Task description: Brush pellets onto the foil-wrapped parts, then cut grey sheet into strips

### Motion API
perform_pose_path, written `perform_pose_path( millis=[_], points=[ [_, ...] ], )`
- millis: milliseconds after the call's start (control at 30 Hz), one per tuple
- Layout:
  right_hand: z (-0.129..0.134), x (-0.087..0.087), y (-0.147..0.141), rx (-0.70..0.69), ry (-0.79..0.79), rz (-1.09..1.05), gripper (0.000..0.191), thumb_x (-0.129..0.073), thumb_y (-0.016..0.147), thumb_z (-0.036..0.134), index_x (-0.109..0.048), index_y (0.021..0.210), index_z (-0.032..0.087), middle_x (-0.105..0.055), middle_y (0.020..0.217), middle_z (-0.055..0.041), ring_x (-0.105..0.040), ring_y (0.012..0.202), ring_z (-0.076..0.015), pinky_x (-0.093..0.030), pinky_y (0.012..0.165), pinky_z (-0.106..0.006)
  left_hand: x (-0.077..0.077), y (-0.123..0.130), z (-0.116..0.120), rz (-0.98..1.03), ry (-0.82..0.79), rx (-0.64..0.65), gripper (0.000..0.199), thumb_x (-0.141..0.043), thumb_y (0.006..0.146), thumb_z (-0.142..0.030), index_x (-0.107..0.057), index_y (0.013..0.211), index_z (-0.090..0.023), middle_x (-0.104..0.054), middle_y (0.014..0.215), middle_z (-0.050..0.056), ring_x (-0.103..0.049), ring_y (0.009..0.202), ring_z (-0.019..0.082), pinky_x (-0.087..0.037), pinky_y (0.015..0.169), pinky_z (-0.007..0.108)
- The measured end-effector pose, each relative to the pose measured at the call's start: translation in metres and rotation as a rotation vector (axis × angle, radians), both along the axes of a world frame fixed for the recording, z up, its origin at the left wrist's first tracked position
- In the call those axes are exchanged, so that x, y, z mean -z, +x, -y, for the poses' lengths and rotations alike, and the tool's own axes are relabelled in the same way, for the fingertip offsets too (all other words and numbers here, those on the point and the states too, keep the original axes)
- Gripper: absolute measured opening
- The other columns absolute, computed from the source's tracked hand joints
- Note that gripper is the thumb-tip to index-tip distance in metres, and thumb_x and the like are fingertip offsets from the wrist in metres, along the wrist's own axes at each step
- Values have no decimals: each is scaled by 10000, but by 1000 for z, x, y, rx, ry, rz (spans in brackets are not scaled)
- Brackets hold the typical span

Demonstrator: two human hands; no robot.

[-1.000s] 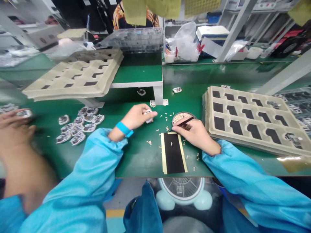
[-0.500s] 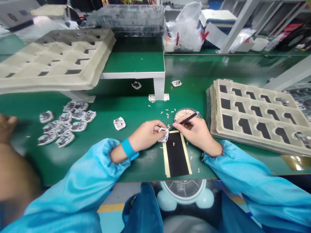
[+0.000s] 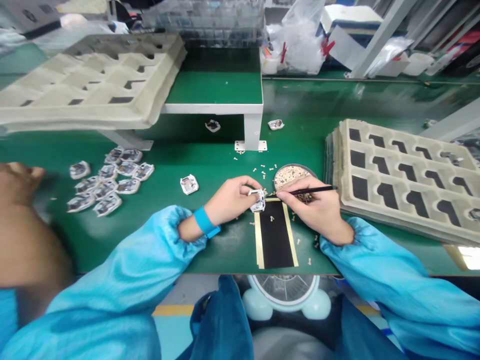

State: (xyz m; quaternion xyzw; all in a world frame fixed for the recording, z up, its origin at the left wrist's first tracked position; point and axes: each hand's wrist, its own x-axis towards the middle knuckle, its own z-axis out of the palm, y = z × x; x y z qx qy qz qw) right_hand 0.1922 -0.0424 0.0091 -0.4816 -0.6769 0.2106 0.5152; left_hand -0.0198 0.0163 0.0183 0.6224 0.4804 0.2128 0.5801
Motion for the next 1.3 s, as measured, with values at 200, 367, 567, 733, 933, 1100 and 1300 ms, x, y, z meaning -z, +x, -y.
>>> perform_pose_path(
  millis=[200,367,567,733,933,1100,1300],
  points=[
    [-1,3,-3,-9,37,66,68,-782,853,238,-726,889,223,-769,890,-35,-732,846,-202,-593,821,-383,-2,1,2,27,3,13,166,-645,811,-94,-649,969,-144,-685,647,-16,-596,516,88,-415,468,167],
    [-2,4,-2,-2,61,70,82,-789,842,212,-726,893,218,-768,887,-33,-733,841,-194,-593,812,-366,-1,0,2,22,15,30,163,-643,828,-100,-648,986,-136,-694,678,-17,-605,541,76,-442,504,155],
    [-2,6,-2,-17,50,51,83,-784,847,215,-722,901,227,-764,894,-36,-732,839,-204,-595,807,-378,3,-1,2,32,42,35,174,-652,823,-116,-657,996,-138,-719,731,6,-643,594,93,-447,517,157],
    [-3,6,-4,-59,91,122,92,-772,863,214,-709,929,227,-762,901,-38,-727,844,-204,-590,818,-390,1,-1,4,35,34,21,159,-647,832,-100,-658,986,-133,-700,690,-7,-627,567,83,-456,516,152],
    [1,1,-2,-112,109,139,141,-768,872,206,-697,989,239,-766,967,-39,-726,903,-211,-583,872,-413,1,0,4,92,35,-10,146,-653,849,-107,-674,993,-125,-740,787,27,-679,643,99,-509,568,161],
    [2,-1,5,-90,104,31,182,-793,837,169,-705,986,227,-770,989,-51,-732,927,-220,-597,875,-412,-1,1,5,134,90,-40,185,-674,870,-162,-705,1047,-119,-767,901,63,-703,716,113,-557,633,180],
    [0,-3,5,-105,138,49,175,-787,841,167,-699,980,226,-770,974,-51,-728,920,-215,-597,876,-410,-1,0,7,175,102,-42,256,-687,853,-182,-709,1101,-120,-780,969,82,-730,773,139,-591,688,208]
  ],
)
